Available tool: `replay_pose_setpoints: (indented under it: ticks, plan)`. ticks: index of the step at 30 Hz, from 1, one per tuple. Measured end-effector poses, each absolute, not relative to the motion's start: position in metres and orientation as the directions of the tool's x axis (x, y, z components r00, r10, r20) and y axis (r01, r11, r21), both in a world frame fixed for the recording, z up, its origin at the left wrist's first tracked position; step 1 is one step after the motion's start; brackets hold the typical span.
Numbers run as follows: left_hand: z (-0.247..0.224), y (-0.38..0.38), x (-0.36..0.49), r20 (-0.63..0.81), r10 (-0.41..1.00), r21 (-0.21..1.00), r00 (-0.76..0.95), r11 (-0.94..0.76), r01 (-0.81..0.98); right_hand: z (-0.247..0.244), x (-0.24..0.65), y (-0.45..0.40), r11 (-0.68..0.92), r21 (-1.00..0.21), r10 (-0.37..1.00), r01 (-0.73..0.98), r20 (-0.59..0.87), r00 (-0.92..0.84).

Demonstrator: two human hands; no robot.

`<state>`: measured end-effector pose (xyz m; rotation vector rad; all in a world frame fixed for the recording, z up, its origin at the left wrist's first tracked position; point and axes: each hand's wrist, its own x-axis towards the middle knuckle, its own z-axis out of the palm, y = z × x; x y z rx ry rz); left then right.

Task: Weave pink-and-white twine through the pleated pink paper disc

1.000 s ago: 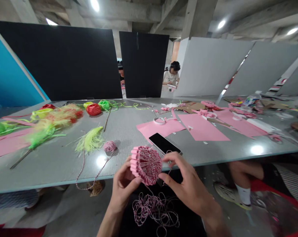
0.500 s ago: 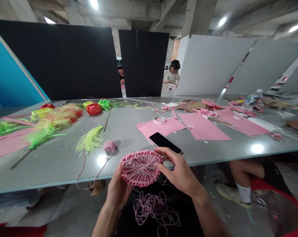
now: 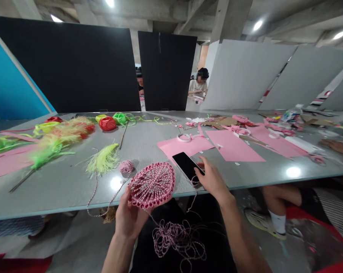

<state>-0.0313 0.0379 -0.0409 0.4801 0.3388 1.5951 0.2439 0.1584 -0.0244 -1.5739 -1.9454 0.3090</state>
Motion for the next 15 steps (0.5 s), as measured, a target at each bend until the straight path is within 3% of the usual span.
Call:
replay_pose_setpoints:
  ticks: [9,15]
  plan:
    - [-0.045,0.037,-0.031,0.050,0.994,0.426,-0.101,-0.113,-0.897,-0.019,0.199,0.165,0.225,-0.420,0.942,0.879,0.323,-0.087]
    - [-0.043,0.037,-0.029,0.061,0.996,0.427,-0.063,-0.083,-0.901,-0.009,0.206,0.180,0.169,-0.434,0.945,0.885,0.326,-0.020]
